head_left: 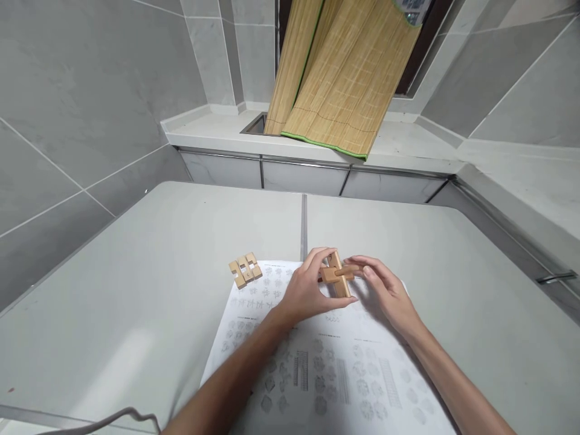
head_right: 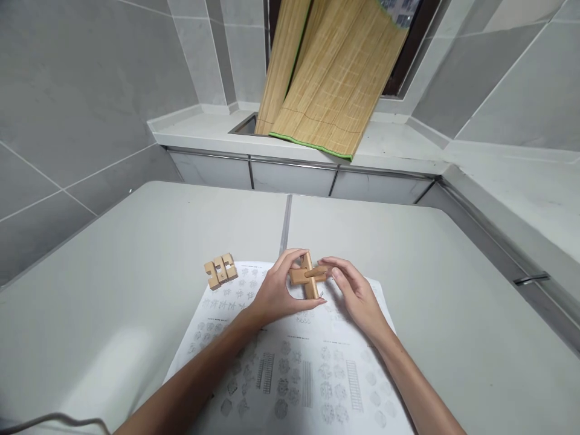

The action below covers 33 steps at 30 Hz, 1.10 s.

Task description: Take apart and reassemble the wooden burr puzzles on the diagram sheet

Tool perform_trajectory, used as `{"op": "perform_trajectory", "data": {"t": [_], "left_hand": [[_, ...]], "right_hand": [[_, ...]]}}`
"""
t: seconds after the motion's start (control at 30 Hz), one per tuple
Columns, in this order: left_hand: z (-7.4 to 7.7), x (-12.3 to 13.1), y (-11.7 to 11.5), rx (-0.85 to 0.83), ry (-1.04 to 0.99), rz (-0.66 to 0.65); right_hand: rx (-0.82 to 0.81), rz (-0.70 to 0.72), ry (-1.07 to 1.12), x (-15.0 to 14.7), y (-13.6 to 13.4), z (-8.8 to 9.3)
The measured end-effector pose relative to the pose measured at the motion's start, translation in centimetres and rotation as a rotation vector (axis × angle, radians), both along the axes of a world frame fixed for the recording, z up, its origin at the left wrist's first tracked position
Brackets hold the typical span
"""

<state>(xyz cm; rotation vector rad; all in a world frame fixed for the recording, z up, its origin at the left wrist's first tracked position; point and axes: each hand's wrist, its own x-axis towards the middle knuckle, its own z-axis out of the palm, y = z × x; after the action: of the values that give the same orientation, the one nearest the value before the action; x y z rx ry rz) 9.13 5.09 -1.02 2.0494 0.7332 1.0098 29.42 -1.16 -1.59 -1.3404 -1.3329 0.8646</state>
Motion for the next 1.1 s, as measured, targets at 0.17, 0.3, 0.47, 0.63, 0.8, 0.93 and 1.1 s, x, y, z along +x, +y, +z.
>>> {"op": "perform_trajectory", "data": {"t": [0.17,0.3,0.47,0.63,0.8,0.93,1.1], "left_hand": [[0.0,-0.1,-0.1,-0.01,0.02,-0.028],[0.1,-0.1,-0.1,-0.006,0.057,-0.039],[0.5,-0.1,-0.1,-0.049,0.1,-0.041],[0.8,-0.2,0.0,-0.113,0.119,-0.005],[0.5,-0.2,0.1,-0.067,0.099,-0.02],[0.0,-0.1,-0.1,0.024,0.061,0.061],[-0.7,0.1,-0.2,0.261,0.125,0.132]], "right_hand": [[0.127,0.0,-0.128,-0.2,-0.3,0.1],[0.119,0.004,-0.144,-0.1,-0.3,0.2],[0.105,0.054,-0.139,0.3,-0.3,0.3],[0.118,0.094,-0.143,0.6,-0.3,0.4],[0.094,0.116,-0.126,0.5,-0.2,0.3],[0.08,0.093,-0.099,-0.4,-0.2,-0.4],[-0.045,0.112,-0.083,-1.9,-0.7,-1.1]]}}
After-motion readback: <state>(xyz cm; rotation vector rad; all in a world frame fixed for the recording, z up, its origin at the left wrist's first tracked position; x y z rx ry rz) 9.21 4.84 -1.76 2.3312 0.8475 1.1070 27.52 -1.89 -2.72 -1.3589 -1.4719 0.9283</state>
